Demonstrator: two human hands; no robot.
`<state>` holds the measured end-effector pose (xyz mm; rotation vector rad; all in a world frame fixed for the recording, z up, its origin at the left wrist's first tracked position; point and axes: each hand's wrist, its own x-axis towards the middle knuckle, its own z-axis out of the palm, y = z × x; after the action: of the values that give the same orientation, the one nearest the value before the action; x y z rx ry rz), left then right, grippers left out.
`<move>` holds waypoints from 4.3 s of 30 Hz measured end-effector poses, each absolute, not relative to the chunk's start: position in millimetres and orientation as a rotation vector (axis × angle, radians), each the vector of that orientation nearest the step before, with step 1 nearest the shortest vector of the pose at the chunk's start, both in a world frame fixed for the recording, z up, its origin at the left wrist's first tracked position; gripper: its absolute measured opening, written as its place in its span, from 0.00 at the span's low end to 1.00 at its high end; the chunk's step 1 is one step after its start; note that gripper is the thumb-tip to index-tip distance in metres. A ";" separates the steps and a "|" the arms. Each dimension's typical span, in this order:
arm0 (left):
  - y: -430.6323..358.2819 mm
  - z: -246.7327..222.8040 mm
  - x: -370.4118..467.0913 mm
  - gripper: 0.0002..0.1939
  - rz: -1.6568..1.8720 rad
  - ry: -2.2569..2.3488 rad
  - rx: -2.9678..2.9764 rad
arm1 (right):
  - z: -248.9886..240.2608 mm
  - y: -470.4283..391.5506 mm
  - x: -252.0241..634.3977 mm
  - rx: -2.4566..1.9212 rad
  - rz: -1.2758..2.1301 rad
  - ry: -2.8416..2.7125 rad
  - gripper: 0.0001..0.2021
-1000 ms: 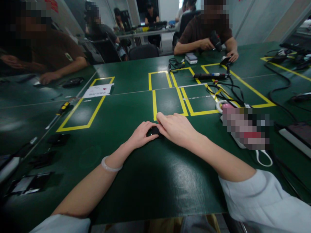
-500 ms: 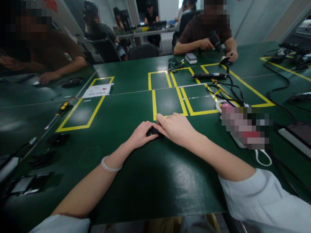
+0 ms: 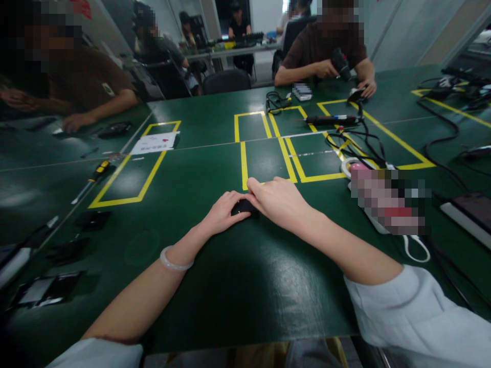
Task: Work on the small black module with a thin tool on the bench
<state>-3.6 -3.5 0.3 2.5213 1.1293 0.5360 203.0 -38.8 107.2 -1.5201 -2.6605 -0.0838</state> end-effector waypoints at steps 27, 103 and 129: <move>-4.5 -0.6 -3.2 0.20 0.539 1.137 2.502 | 105.9 -35.2 206.0 -1.514 -0.035 -2.649 0.12; -2.7 -0.7 -2.7 0.20 0.561 1.114 2.524 | 107.4 -37.8 203.6 -1.522 -0.051 -2.582 0.09; -3.9 -1.1 -3.0 0.20 0.546 1.129 2.506 | 106.9 -36.4 202.5 -1.501 -0.075 -2.621 0.11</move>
<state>-3.0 -3.9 -1.1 2.5055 1.1292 0.5456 202.5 -36.4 106.9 -1.5010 -2.6210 -0.0746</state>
